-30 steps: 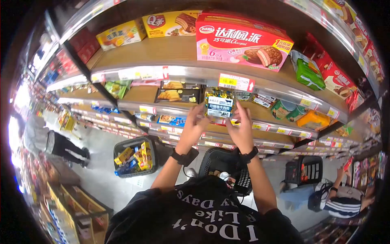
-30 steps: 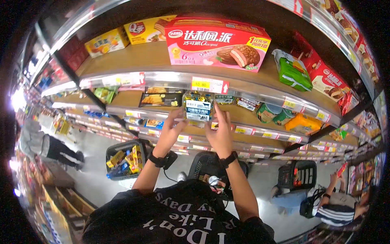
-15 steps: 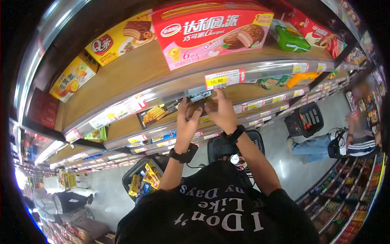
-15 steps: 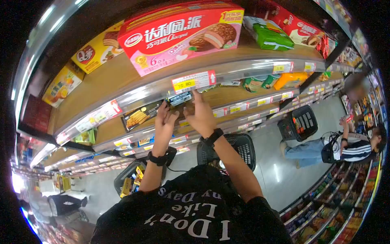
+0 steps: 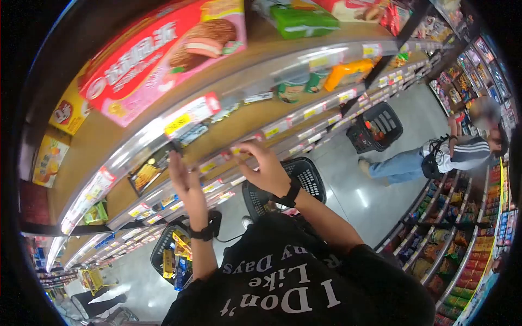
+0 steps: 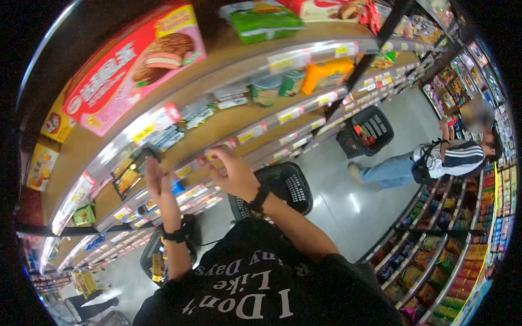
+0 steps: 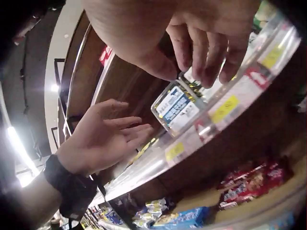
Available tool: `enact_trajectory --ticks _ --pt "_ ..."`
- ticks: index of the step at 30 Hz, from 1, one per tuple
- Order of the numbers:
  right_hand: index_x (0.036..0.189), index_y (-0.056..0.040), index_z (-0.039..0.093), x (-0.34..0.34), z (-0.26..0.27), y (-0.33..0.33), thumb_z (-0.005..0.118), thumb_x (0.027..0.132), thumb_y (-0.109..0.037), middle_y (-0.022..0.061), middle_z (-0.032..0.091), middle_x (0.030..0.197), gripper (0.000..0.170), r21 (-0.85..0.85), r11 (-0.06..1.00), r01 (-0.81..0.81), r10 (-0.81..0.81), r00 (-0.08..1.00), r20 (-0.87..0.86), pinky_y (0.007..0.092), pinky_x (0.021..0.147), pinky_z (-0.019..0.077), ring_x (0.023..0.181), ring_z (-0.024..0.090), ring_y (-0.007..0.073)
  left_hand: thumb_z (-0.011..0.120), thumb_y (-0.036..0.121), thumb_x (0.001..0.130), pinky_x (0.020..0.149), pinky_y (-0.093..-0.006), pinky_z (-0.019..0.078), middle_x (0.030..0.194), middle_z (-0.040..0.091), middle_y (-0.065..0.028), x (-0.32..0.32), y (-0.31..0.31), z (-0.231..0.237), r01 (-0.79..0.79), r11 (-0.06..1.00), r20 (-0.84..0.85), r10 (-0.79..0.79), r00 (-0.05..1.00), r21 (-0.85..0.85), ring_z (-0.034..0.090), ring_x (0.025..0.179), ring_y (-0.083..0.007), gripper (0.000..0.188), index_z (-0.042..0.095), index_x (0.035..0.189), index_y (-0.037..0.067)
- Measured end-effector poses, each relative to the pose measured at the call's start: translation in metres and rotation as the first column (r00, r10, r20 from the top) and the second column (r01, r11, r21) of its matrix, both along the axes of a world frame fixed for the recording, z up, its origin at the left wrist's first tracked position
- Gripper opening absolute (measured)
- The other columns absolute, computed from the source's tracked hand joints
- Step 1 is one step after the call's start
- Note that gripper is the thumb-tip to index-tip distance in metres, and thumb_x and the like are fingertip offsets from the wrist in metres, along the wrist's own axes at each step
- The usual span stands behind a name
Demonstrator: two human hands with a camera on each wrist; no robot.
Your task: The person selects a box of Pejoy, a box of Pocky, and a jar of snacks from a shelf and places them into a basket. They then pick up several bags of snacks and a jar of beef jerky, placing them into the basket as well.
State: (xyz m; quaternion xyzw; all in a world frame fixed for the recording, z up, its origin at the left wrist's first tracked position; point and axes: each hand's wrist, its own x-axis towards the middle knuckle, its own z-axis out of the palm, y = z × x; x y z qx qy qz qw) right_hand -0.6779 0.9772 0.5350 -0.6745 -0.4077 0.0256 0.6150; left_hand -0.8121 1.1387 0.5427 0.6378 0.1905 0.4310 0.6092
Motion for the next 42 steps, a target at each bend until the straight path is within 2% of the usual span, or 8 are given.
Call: enact_trajectory --ticks 1,4,13,20,26,35,40,42 --pt "0.115 -0.0033 0.065 -0.002 0.000 -0.026 0.071 0.088 -0.010 0.0121 0.070 0.097 0.028 -0.057 0.998 0.039 -0.041 0.998 -0.036 0.0344 0.083 0.0536 0.090 0.069 0.0266 0.055 0.000 0.096 0.118 -0.0382 0.0295 0.161 0.032 -0.0170 -0.004 -0.011 -0.002 -0.037 0.999 -0.019 0.036 0.999 -0.020 0.032 0.148 -0.0270 0.063 0.030 0.155 -0.001" --pt "0.114 -0.0032 0.065 0.019 -0.030 -0.097 0.071 0.088 -0.009 0.0117 0.070 0.097 0.027 -0.188 0.982 0.024 -0.039 0.996 -0.077 0.0318 0.081 0.0533 0.088 0.069 0.0242 0.052 0.002 0.099 0.112 -0.0377 0.0374 0.153 0.043 -0.0169 -0.011 -0.054 -0.008 -0.163 0.986 -0.075 0.164 0.984 0.024 0.043 0.141 -0.0269 0.050 0.041 0.148 -0.002" --pt "0.103 0.0022 0.066 0.080 -0.087 -0.280 0.066 0.089 -0.005 0.0146 0.071 0.092 0.016 -0.242 0.970 0.000 -0.097 0.916 -0.390 0.0310 0.077 0.0555 0.084 0.072 0.0202 0.057 0.011 0.099 0.110 -0.0358 0.0407 0.141 0.052 -0.0116 0.015 -0.198 -0.038 -0.193 0.949 -0.287 0.118 0.951 -0.251 0.050 0.133 -0.0238 0.043 0.049 0.140 -0.001" --pt "0.109 0.0022 0.064 0.086 -0.082 -0.349 0.063 0.094 -0.005 0.0111 0.073 0.094 0.016 -0.278 0.957 0.082 -0.201 0.878 -0.434 0.0293 0.078 0.0554 0.087 0.071 0.0181 0.056 0.011 0.098 0.105 -0.0372 0.0437 0.141 0.052 -0.0113 0.033 -0.248 -0.028 -0.070 0.992 -0.300 0.035 0.953 -0.109 0.054 0.129 -0.0257 0.042 0.051 0.139 0.001" --pt "0.117 0.0012 0.062 0.064 -0.065 -0.370 0.063 0.095 -0.005 0.0106 0.072 0.096 0.022 -0.208 0.951 0.230 -0.299 0.859 -0.415 0.0290 0.082 0.0545 0.090 0.070 0.0150 0.055 0.010 0.098 0.101 -0.0362 0.0467 0.138 0.054 -0.0106 0.005 -0.253 -0.041 -0.006 0.971 -0.242 -0.053 0.969 -0.237 0.057 0.126 -0.0240 0.041 0.052 0.138 0.001" --pt "0.138 -0.0009 0.048 0.034 -0.051 -0.354 0.063 0.095 -0.003 0.0090 0.069 0.090 0.045 -0.035 0.969 0.244 -0.225 0.815 -0.534 0.0295 0.074 0.0566 0.081 0.069 0.0159 0.058 0.018 0.098 0.098 -0.0370 0.0468 0.133 0.058 -0.0101 -0.092 -0.229 -0.047 -0.109 0.965 -0.251 0.048 0.967 -0.238 0.062 0.115 -0.0250 0.035 0.056 0.129 0.002" --pt "0.157 -0.0067 0.024 0.098 0.048 -0.324 0.067 0.091 -0.002 0.0119 0.071 0.081 0.079 0.127 0.971 0.205 -0.117 0.861 -0.495 0.0269 0.050 0.0506 0.062 0.064 0.0125 0.057 0.025 0.098 0.099 -0.0384 0.0449 0.129 0.057 -0.0087 -0.153 -0.225 -0.063 -0.199 0.907 -0.297 0.086 0.951 -0.373 0.060 0.115 -0.0254 0.035 0.056 0.127 0.006" --pt "0.158 -0.0008 0.010 0.146 0.094 -0.318 0.069 0.082 0.002 0.0128 0.070 0.089 0.097 0.061 0.974 0.220 -0.157 0.838 -0.522 0.0292 0.055 0.0533 0.063 0.064 0.0152 0.058 0.025 0.098 0.100 -0.0386 0.0452 0.129 0.057 -0.0091 -0.167 -0.223 -0.056 -0.201 0.889 -0.270 0.092 0.958 -0.411 0.060 0.114 -0.0260 0.036 0.055 0.128 0.005"
